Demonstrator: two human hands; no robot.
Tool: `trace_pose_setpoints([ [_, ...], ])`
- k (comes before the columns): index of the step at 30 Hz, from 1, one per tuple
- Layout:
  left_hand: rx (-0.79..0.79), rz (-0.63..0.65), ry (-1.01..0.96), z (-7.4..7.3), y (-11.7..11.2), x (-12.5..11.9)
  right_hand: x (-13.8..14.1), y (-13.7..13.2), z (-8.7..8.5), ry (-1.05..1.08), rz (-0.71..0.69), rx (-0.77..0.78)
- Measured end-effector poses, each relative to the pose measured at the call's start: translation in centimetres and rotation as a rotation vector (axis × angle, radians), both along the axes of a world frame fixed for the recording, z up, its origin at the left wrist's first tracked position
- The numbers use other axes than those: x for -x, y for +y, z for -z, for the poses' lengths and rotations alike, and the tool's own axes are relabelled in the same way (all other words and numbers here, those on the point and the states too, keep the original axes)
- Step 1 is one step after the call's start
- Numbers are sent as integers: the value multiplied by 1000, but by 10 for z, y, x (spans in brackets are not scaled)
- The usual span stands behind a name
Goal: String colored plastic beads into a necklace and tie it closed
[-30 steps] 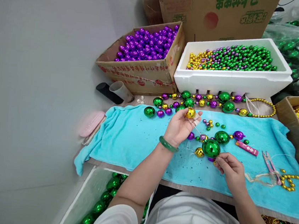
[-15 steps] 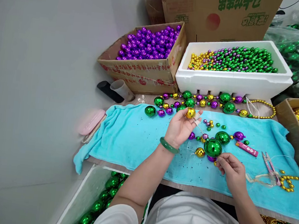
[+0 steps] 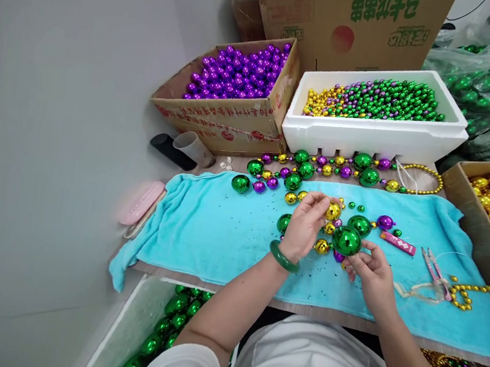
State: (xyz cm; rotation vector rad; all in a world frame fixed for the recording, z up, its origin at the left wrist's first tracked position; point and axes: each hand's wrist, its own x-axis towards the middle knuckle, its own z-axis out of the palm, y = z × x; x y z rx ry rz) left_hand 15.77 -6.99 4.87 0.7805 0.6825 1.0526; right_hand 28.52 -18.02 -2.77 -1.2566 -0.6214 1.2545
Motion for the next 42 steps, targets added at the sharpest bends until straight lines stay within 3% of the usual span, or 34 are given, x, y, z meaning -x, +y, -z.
trace_pose_setpoints([
  [4,-120,-71,174,-4,11,5,-8,1,-1,5,-126,-5],
  [7,-205,-20,262,-16,14,6,-24,1,-10,-253,-203,2],
  [10,-298,47,334,-30,9,-1,-39,2,-29,-530,-121,-20],
  [13,-328,119,345,-41,1,-14,-42,8,-53,-413,-21,-148],
  [16,-343,136,324,-49,-6,-25,-33,16,-68,-292,-82,-225],
  [26,-690,95,427,-68,-19,-29,-24,23,-78,-486,-142,-423],
  [29,-751,152,420,-71,-19,-24,-24,22,-77,-473,-81,-426],
  [33,-814,338,525,-58,-16,-12,-24,22,-71,-317,90,-411],
  [37,-741,447,747,-23,-16,1,-28,22,-74,-271,200,-399],
  [42,-734,462,792,17,-26,9,-32,23,-83,-203,247,-360],
])
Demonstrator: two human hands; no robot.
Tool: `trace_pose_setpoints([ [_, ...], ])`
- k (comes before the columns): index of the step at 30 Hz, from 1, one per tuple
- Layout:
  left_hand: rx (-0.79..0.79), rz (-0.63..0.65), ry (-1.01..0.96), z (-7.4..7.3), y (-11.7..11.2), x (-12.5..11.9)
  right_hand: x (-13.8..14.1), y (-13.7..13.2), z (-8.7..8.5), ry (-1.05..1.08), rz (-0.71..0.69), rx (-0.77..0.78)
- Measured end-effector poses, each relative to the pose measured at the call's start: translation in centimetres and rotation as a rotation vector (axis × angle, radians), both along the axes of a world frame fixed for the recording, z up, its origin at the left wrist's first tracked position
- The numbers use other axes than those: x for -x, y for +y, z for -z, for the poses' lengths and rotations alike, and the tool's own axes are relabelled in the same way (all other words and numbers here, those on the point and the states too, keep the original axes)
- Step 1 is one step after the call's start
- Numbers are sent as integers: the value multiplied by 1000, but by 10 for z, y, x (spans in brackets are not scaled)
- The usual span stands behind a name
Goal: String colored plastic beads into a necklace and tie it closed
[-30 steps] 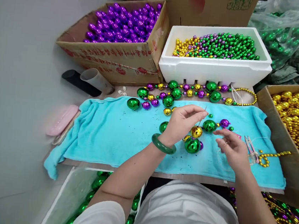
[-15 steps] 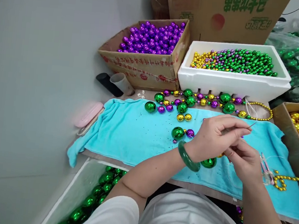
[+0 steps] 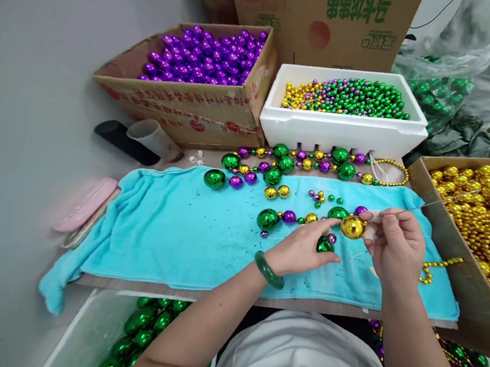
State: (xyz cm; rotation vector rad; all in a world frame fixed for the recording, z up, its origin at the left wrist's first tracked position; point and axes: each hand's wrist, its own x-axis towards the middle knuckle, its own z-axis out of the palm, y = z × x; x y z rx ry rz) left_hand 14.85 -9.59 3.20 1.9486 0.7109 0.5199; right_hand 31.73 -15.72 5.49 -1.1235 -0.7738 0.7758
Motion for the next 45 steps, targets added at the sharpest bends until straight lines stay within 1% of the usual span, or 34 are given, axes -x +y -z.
trace_pose_setpoints([
  [3,-57,9,81,13,-7,1,-2,3,1,51,5,42],
  [6,-119,-9,167,18,-12,0,-5,6,8,115,-24,75],
  [9,-177,-31,231,17,-11,0,-13,6,18,195,-95,116],
  [11,-214,-40,272,14,-10,1,-19,4,22,203,-123,137],
  [14,-259,-48,336,11,-6,3,-25,-1,26,192,-129,144],
  [16,-279,-51,360,10,-5,4,-24,-2,27,232,-162,147],
  [19,-303,-53,361,11,-5,2,-21,0,28,336,-223,160],
  [22,-362,-66,333,15,-10,0,-22,0,30,392,-226,155],
  [26,-447,-34,266,27,-21,2,-30,-4,32,387,-226,142],
  [30,-475,-34,248,40,-28,3,-32,-9,35,395,-251,141],
  [34,-489,-17,255,51,-29,4,-31,-12,38,366,-216,176],
  [36,-512,8,306,55,-28,6,-33,-14,38,341,-191,184],
  [38,-547,23,387,58,-25,10,-38,-17,37,323,-158,156],
  [42,-616,0,518,57,-18,27,-48,-21,35,336,-111,91],
  [45,-640,-12,554,54,-15,39,-48,-20,37,326,-97,124],
])
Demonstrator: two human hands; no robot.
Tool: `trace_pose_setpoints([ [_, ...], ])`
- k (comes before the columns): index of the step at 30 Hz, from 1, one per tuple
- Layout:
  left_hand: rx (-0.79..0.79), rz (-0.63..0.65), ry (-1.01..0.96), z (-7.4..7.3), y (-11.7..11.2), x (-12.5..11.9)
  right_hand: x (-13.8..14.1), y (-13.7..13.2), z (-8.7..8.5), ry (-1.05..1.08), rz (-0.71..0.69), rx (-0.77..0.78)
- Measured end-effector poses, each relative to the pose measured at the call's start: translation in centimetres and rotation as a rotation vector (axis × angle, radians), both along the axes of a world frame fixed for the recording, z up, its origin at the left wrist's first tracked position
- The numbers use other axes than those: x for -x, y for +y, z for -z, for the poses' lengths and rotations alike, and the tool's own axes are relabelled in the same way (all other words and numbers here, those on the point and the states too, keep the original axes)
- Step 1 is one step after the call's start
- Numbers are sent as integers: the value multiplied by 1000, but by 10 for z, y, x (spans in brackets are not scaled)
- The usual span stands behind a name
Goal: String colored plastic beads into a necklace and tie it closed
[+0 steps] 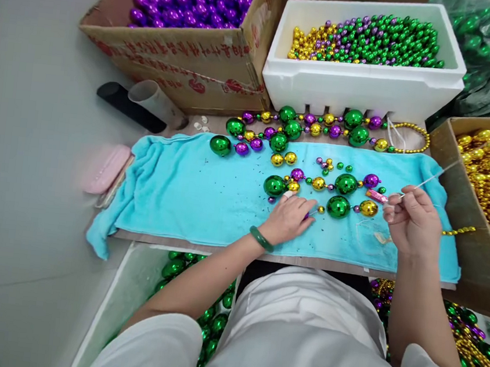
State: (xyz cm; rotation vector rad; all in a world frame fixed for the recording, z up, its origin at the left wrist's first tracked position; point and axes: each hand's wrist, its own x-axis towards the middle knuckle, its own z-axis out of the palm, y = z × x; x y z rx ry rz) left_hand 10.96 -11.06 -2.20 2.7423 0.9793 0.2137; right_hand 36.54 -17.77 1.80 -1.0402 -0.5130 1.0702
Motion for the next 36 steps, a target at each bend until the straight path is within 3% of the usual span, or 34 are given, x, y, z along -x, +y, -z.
trace_pose_setpoints([
  [5,-39,-3,7,0,-1,2,5,4,5,-11,-23,58],
  [10,-88,15,78,-2,1,5,-6,-2,-7,-64,24,-6],
  [15,-151,-23,138,-11,21,39,-26,-11,-19,-126,78,-22],
  [21,-109,-187,39,-12,50,90,-29,-11,-9,-93,93,12],
  [25,-192,-204,36,-17,56,106,-27,-10,-7,-78,68,21],
  [28,-219,-189,61,-32,51,95,-26,-11,-11,-34,0,11],
  [30,-162,-180,-12,-46,44,74,-21,-10,-15,-22,-71,7],
  [33,-5,-143,-247,-66,32,26,-7,-6,-21,-12,-180,4],
  [36,270,-1,-407,-77,25,-27,9,0,-27,26,-270,5],
])
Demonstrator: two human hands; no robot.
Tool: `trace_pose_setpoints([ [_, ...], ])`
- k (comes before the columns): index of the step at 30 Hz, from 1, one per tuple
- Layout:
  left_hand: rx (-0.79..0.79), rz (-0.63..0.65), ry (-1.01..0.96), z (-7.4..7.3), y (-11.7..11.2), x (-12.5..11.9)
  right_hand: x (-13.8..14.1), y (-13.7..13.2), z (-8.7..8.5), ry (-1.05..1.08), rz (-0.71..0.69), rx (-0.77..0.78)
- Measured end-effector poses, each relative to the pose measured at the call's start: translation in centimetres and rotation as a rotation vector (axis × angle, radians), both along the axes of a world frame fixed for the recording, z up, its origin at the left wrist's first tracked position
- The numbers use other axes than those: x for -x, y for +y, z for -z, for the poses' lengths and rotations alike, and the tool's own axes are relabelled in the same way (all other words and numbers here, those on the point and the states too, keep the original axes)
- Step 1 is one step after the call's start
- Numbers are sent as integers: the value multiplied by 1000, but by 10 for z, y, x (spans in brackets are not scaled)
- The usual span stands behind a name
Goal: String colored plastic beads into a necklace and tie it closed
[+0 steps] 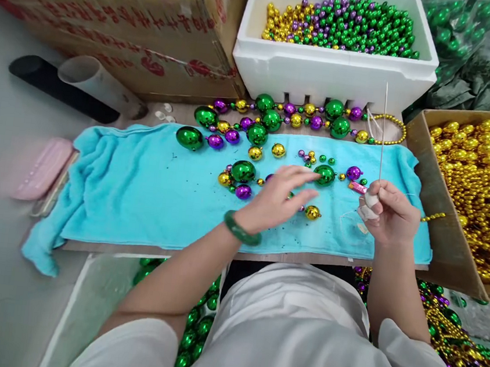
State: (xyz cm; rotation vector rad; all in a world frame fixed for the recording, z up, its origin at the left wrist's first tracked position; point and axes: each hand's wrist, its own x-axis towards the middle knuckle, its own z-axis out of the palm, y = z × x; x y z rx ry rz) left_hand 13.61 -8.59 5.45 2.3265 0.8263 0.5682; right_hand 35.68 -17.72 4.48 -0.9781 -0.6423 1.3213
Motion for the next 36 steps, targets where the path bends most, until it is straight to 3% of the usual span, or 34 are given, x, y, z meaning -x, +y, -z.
trace_pose_setpoints([
  [2,243,173,-73,-2,-2,-26,7,4,-3,16,-35,0],
  [4,473,262,-122,0,-1,-40,10,6,-3,7,-41,-5],
  [6,609,227,-158,5,2,-42,9,7,-1,-24,-4,-4],
  [8,634,130,-180,13,6,-38,4,6,3,-55,65,3],
  [10,570,41,-170,23,10,-31,-2,4,8,-72,143,5],
  [13,334,-36,-52,38,10,-23,-9,1,13,-49,217,4],
  [16,76,20,90,48,4,-21,-9,0,15,10,208,24],
  [20,-123,125,252,50,-10,-27,1,0,19,14,140,45],
  [25,-259,213,455,51,-19,-31,6,-4,16,-24,86,53],
  [32,-357,122,624,53,-16,-5,-29,-18,3,-136,381,42],
  [36,-265,113,552,45,-5,7,-34,-18,13,-177,384,93],
])
